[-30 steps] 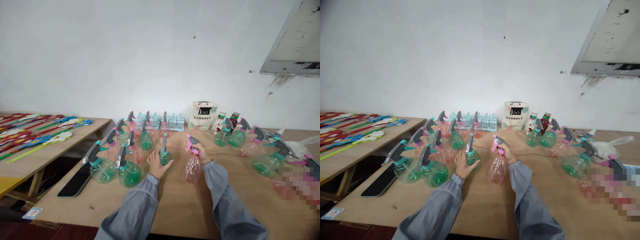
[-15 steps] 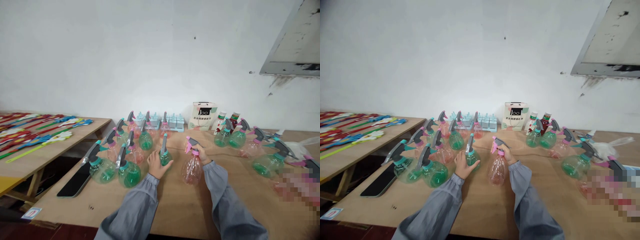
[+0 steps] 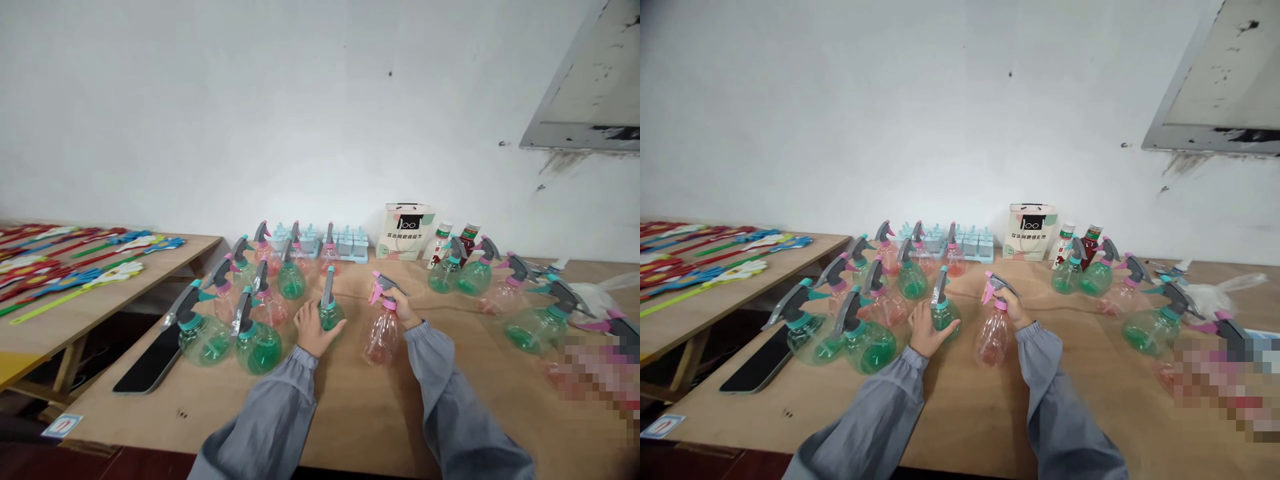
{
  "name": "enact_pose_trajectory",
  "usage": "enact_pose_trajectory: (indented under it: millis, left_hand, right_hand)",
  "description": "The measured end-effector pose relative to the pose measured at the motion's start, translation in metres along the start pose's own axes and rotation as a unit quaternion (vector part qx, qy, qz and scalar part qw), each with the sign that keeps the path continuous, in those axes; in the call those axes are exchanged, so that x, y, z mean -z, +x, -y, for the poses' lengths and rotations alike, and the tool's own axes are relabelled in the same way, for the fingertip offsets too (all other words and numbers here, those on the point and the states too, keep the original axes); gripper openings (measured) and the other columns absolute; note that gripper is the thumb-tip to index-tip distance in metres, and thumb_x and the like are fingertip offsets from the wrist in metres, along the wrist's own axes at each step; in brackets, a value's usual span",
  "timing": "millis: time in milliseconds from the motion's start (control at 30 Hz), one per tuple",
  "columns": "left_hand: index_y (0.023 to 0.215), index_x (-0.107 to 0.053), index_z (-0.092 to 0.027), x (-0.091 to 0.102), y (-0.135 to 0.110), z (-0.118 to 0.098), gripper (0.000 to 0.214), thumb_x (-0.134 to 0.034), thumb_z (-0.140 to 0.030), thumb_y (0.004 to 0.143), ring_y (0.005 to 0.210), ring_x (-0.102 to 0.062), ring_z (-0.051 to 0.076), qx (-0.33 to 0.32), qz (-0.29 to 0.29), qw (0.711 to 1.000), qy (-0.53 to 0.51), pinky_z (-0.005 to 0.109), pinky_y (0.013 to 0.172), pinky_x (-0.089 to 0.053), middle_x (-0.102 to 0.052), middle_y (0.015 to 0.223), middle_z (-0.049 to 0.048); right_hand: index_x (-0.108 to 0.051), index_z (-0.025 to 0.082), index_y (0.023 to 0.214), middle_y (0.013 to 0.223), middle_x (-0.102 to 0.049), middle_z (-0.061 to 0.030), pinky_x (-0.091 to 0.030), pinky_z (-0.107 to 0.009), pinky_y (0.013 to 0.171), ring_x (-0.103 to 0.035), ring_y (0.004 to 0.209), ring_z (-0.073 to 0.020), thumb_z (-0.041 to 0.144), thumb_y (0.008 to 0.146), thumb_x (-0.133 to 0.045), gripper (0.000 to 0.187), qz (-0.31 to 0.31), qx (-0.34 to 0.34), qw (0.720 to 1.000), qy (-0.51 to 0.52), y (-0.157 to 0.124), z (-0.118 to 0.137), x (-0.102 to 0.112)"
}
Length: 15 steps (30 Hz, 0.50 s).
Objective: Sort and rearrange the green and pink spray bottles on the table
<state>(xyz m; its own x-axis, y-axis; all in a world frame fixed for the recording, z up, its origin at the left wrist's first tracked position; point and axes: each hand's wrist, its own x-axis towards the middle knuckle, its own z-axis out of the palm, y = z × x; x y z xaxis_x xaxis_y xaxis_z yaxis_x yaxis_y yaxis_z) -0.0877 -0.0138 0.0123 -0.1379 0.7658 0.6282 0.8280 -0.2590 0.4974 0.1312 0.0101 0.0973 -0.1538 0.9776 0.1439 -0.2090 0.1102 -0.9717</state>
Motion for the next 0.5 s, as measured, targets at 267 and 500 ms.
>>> enact_pose_trajectory:
  millis: [267, 500]
  left_hand:
    - [0.121, -0.051, -0.020, 0.0018, 0.0002, -0.0020, 0.068, -0.074, -0.053, 0.067, 0.110, -0.057, 0.032, 0.007, 0.007, 1.000, -0.008, 0.047, 0.095, -0.040, -0.060, 0.117, 0.0130]
    - [0.121, -0.051, -0.018, 0.0038, 0.0009, -0.0021, 0.069, -0.074, -0.054, 0.067, 0.109, -0.057, 0.031, 0.009, 0.016, 1.000, -0.011, 0.046, 0.095, -0.040, -0.060, 0.116, 0.0133]
  right_hand:
    - [-0.063, 0.021, 0.070, 0.075, -0.067, -0.0017, -0.044, -0.019, 0.041, -0.051, 0.055, -0.0111, 0.037, 0.058, -0.062, 0.020, -0.036, -0.016, 0.999, 0.001, 0.0005, 0.0032, -0.0018]
    - [-0.061, 0.022, 0.064, 0.060, -0.057, -0.0003, -0.044, -0.024, 0.050, -0.048, 0.053, -0.0125, 0.038, 0.059, -0.061, 0.017, -0.014, 0.015, 0.999, -0.025, 0.0014, -0.0024, 0.0072]
